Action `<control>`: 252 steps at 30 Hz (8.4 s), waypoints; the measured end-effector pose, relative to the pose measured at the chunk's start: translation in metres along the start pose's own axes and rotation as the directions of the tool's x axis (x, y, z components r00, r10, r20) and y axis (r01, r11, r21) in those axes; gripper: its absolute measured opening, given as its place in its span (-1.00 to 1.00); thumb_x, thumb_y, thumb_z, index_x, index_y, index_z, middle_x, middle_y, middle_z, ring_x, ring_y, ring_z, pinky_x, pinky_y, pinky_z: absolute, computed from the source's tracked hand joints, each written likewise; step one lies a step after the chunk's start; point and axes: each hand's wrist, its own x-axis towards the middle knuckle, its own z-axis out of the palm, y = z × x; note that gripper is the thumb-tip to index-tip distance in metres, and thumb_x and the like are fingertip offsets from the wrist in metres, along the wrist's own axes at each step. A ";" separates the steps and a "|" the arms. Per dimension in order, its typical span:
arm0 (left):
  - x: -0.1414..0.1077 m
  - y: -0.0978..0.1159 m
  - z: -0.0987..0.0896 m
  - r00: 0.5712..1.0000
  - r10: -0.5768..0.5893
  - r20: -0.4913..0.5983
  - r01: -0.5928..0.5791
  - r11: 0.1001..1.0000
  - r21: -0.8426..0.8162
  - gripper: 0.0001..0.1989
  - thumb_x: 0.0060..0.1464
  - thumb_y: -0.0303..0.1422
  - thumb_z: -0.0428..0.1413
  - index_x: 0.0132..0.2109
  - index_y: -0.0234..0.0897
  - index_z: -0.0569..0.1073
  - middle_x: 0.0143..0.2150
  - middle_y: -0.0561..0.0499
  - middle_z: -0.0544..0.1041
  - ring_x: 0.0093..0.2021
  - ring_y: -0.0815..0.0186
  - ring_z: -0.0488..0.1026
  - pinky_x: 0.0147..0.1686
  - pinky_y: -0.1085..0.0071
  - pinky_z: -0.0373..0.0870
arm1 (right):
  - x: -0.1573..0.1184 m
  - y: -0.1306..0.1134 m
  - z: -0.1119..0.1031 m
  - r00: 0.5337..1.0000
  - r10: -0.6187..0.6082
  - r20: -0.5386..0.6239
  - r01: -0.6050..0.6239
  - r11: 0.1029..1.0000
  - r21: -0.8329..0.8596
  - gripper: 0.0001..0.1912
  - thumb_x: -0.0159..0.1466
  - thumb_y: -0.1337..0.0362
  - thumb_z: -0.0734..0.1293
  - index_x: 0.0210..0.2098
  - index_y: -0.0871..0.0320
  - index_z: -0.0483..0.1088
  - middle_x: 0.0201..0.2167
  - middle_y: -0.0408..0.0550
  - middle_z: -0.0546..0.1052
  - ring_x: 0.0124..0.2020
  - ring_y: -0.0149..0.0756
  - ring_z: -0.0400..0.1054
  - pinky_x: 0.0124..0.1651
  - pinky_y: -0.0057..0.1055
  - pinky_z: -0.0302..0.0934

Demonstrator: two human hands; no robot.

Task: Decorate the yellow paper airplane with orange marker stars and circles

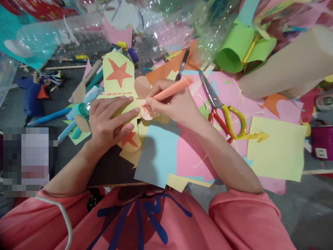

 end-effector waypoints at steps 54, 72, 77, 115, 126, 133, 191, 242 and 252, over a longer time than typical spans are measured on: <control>-0.002 -0.002 0.003 0.997 -0.056 0.047 0.057 0.998 -0.030 -0.68 0.43 -0.03 -0.03 0.17 0.16 0.49 0.24 0.10 0.62 0.19 0.19 0.57 0.13 0.17 0.35 | -0.039 0.000 0.008 0.937 -0.112 -0.332 0.035 0.972 -0.230 -0.82 0.35 0.10 0.42 -0.35 0.00 0.53 -0.44 -0.16 0.62 -0.46 -0.30 0.50 -0.43 -0.35 0.39; 0.000 0.000 0.002 0.999 -0.042 0.005 0.042 0.999 -0.005 -0.68 0.42 -0.06 0.00 0.18 0.15 0.51 0.22 0.07 0.65 0.14 0.17 0.61 0.09 0.13 0.41 | -0.035 -0.001 0.007 0.975 -0.086 -0.206 0.043 0.978 -0.206 -0.86 0.31 0.17 0.43 -0.36 0.03 0.56 -0.41 -0.14 0.65 -0.42 -0.32 0.51 -0.36 -0.36 0.42; 0.004 0.002 0.003 0.997 0.019 -0.076 -0.017 1.000 0.024 -0.70 0.44 -0.12 0.00 0.12 -0.02 0.53 0.14 -0.02 0.68 0.10 0.19 0.63 0.07 0.19 0.39 | -0.036 -0.002 0.005 0.975 -0.114 -0.188 0.066 0.967 -0.245 -0.86 0.32 0.17 0.44 -0.38 0.00 0.54 -0.44 -0.16 0.64 -0.45 -0.32 0.49 -0.36 -0.35 0.41; 0.001 0.001 0.005 0.997 -0.010 -0.075 0.008 1.000 -0.026 -0.70 0.42 -0.13 0.04 0.18 0.06 0.51 0.18 0.02 0.67 0.13 0.17 0.60 0.09 0.16 0.37 | -0.034 -0.003 0.009 0.962 -0.108 -0.251 0.066 0.983 -0.170 -0.88 0.29 0.21 0.43 -0.38 0.06 0.55 -0.46 -0.16 0.63 -0.47 -0.35 0.50 -0.42 -0.40 0.40; -0.002 0.000 0.001 0.998 -0.045 0.040 0.045 0.999 0.009 -0.66 0.46 -0.07 -0.06 0.19 0.10 0.52 0.24 0.07 0.62 0.19 0.20 0.56 0.14 0.14 0.38 | -0.037 -0.001 0.007 0.951 -0.199 -0.238 0.148 0.965 -0.215 -0.87 0.32 0.36 0.43 -0.38 0.06 0.51 -0.49 -0.22 0.58 -0.50 -0.41 0.46 -0.46 -0.47 0.33; 0.003 0.002 0.005 0.995 0.030 -0.091 -0.025 0.998 0.053 -0.70 0.45 -0.14 -0.02 0.10 -0.06 0.54 0.12 -0.03 0.69 0.10 0.21 0.62 0.09 0.22 0.39 | -0.036 -0.002 0.008 0.927 -0.207 -0.314 0.148 0.968 -0.202 -0.88 0.31 0.36 0.42 -0.36 0.04 0.53 -0.49 -0.22 0.59 -0.51 -0.41 0.46 -0.48 -0.48 0.35; -0.003 -0.002 0.004 0.992 -0.100 0.077 0.106 0.992 -0.070 -0.65 0.41 0.03 -0.04 0.17 0.18 0.51 0.24 0.11 0.61 0.18 0.12 0.57 0.13 0.10 0.38 | -0.041 0.002 0.022 0.859 -0.508 -0.073 0.413 0.769 -0.487 -0.82 0.36 0.42 0.38 -0.20 -0.04 0.43 -0.41 -0.15 0.67 -0.41 -0.31 0.56 -0.37 -0.35 0.46; -0.002 0.000 0.001 0.994 -0.083 0.073 0.084 0.996 -0.008 -0.64 0.45 -0.03 -0.06 0.19 0.11 0.51 0.25 0.05 0.61 0.19 0.16 0.56 0.16 0.12 0.40 | -0.044 -0.002 0.020 0.855 -0.518 -0.032 0.409 0.710 -0.574 -0.87 0.38 0.46 0.36 -0.21 0.09 0.41 -0.40 -0.12 0.67 -0.41 -0.38 0.58 -0.35 -0.47 0.48; 0.001 0.000 0.003 1.000 0.002 -0.020 -0.001 0.999 0.043 -0.67 0.45 -0.08 -0.03 0.20 0.09 0.49 0.21 0.06 0.64 0.17 0.21 0.59 0.11 0.19 0.40 | -0.044 -0.003 0.022 0.858 -0.511 -0.055 0.396 0.726 -0.562 -0.84 0.35 0.48 0.37 -0.21 0.08 0.39 -0.41 -0.11 0.66 -0.43 -0.38 0.57 -0.35 -0.48 0.49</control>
